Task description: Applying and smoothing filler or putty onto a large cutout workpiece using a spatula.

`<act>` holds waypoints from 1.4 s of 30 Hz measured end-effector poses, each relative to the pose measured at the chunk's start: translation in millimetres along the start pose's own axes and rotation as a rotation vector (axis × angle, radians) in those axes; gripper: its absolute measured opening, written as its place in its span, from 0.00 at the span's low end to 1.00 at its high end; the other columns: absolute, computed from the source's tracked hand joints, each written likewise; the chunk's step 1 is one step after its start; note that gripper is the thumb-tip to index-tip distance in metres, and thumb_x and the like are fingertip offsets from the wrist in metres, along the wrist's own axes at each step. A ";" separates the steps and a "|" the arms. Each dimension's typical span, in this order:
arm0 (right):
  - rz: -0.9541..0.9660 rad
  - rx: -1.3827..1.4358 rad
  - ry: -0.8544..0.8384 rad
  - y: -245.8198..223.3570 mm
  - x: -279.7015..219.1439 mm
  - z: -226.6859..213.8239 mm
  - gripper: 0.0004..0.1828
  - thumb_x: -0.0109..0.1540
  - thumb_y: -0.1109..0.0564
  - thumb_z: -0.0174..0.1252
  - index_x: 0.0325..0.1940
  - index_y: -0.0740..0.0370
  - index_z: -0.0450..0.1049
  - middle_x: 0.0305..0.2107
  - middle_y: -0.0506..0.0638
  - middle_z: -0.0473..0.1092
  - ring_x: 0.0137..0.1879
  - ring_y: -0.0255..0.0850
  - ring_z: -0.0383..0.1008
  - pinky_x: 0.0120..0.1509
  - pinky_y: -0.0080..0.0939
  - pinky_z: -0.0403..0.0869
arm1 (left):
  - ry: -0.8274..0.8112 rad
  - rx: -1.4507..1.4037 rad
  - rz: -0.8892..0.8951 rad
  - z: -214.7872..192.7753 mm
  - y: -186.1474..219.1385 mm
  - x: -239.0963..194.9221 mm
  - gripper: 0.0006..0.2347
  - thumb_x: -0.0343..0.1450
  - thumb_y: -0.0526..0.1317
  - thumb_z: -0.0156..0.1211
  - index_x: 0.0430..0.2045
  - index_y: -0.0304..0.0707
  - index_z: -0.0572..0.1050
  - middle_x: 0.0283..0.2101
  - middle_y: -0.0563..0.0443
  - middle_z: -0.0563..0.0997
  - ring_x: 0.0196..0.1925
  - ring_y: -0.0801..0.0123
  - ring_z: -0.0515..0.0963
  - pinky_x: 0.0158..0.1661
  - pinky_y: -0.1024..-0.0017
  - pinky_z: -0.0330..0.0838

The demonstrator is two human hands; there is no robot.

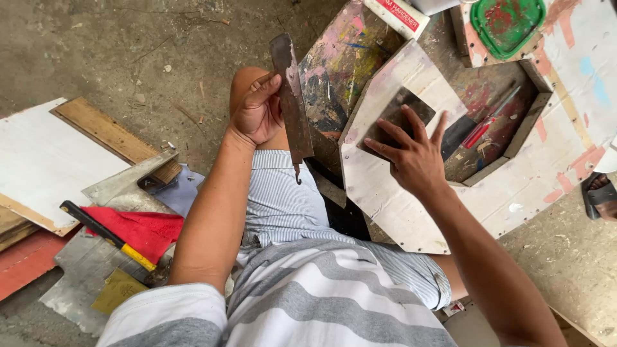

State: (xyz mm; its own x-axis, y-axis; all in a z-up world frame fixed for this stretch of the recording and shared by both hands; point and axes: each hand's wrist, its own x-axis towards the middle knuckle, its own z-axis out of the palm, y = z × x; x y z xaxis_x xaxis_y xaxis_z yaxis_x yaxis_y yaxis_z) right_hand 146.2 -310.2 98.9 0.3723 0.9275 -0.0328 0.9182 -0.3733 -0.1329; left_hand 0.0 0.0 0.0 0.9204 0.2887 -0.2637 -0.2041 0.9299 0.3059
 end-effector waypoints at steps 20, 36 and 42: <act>0.203 -0.135 -0.138 -74.5 -7.0 15.0 0.33 0.54 0.55 0.60 0.65 0.37 0.74 0.53 0.39 0.67 0.50 0.42 0.60 0.59 0.56 0.54 | -0.013 -0.002 0.015 -0.5 -3.3 1.5 0.07 0.77 0.32 0.53 0.41 0.28 0.79 0.48 0.30 0.83 0.49 0.42 0.85 0.45 0.53 0.86; 0.014 -0.137 0.117 -31.5 -5.0 -24.8 0.25 0.60 0.60 0.54 0.56 0.34 0.79 0.50 0.40 0.72 0.56 0.43 0.63 0.69 0.62 0.47 | -0.003 0.021 0.018 -2.5 -1.1 2.5 0.09 0.77 0.33 0.53 0.44 0.30 0.80 0.45 0.32 0.84 0.47 0.44 0.86 0.43 0.53 0.87; -0.173 -0.054 0.227 -2.9 -0.7 -1.3 0.35 0.56 0.65 0.60 0.60 0.29 0.77 0.62 0.43 0.71 0.70 0.49 0.62 0.72 0.75 0.39 | -0.006 0.013 0.002 -8.2 -1.8 6.3 0.08 0.77 0.33 0.53 0.44 0.31 0.80 0.47 0.32 0.84 0.48 0.43 0.86 0.44 0.52 0.86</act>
State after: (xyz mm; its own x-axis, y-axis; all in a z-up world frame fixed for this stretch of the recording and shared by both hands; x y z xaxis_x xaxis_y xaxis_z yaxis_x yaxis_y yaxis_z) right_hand 143.4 -309.8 100.6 0.2244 0.9517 0.2096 0.9744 -0.2156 -0.0639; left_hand 3.5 2.0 -9.7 0.9221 0.2890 -0.2575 -0.2015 0.9264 0.3181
